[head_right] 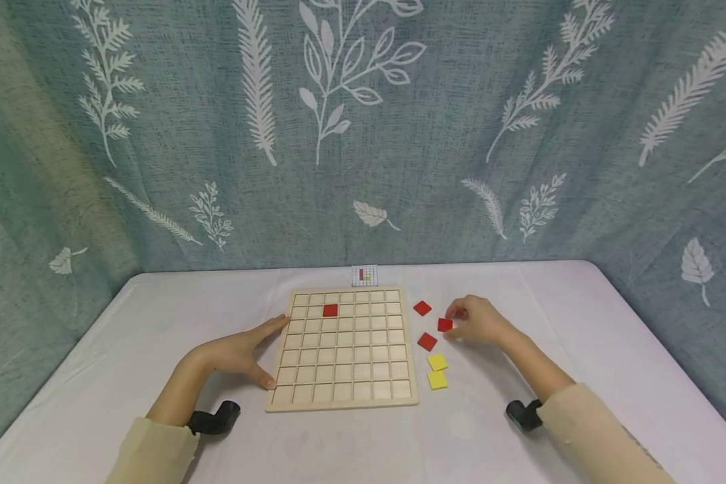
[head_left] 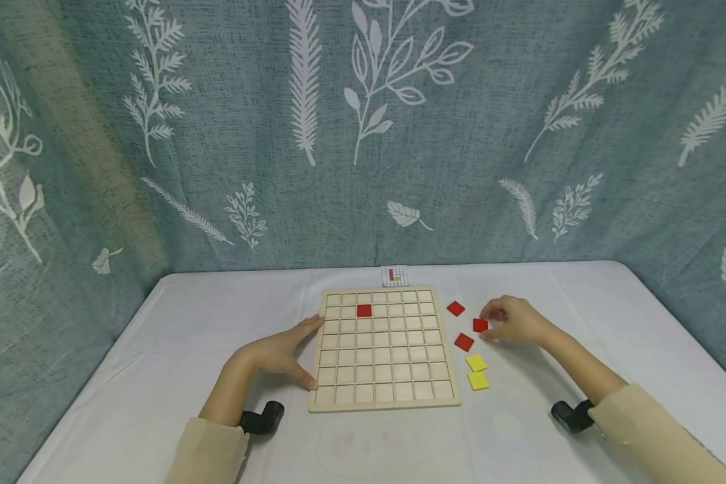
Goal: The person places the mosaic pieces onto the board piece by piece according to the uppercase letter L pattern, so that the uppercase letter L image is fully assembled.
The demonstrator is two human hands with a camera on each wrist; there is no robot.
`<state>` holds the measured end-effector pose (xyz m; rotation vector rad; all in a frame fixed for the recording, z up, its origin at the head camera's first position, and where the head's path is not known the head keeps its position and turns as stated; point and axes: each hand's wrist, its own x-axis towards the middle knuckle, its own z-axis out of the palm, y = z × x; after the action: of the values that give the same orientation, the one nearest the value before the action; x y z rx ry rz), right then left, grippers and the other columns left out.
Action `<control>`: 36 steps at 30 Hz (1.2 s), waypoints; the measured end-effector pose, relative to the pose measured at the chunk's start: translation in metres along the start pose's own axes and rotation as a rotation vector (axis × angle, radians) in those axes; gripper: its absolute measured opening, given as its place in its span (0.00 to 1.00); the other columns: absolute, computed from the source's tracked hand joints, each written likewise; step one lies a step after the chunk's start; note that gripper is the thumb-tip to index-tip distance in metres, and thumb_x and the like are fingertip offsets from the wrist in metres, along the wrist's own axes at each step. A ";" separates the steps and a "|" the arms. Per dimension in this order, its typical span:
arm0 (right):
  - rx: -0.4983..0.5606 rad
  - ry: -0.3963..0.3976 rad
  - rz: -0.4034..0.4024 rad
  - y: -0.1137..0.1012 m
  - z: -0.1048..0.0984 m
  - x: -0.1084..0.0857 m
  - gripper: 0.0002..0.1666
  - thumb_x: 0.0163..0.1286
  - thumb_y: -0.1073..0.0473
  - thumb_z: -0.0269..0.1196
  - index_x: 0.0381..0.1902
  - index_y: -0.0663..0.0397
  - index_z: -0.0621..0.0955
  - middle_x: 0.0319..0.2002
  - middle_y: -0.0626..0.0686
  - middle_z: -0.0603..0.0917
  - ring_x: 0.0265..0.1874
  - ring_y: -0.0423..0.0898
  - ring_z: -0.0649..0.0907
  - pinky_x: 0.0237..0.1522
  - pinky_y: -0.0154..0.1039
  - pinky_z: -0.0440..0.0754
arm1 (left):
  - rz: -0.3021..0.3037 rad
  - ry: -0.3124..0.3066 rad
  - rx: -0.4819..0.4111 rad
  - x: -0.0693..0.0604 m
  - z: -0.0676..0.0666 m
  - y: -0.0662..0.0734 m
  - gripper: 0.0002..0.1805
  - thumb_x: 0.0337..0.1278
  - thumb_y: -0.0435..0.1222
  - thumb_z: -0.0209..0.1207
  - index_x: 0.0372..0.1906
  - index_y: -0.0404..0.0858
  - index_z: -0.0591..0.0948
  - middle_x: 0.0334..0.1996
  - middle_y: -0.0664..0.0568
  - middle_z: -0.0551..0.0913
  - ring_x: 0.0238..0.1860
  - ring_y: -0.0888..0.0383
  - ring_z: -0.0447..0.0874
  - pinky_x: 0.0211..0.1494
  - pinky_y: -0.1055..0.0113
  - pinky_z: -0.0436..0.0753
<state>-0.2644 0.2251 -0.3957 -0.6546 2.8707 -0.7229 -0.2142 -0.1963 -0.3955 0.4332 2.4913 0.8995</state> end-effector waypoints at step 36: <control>0.211 0.028 0.137 0.002 -0.009 -0.001 0.16 0.54 0.57 0.68 0.37 0.62 0.81 0.30 0.50 0.81 0.31 0.45 0.78 0.35 0.37 0.77 | 0.003 0.007 -0.020 0.000 -0.001 0.000 0.64 0.24 0.38 0.77 0.72 0.36 0.50 0.72 0.38 0.44 0.71 0.38 0.40 0.68 0.42 0.49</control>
<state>-0.2666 0.2313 -0.3888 -0.4194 2.7767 -1.0017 -0.2144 -0.1972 -0.3950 0.4274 2.4869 0.9275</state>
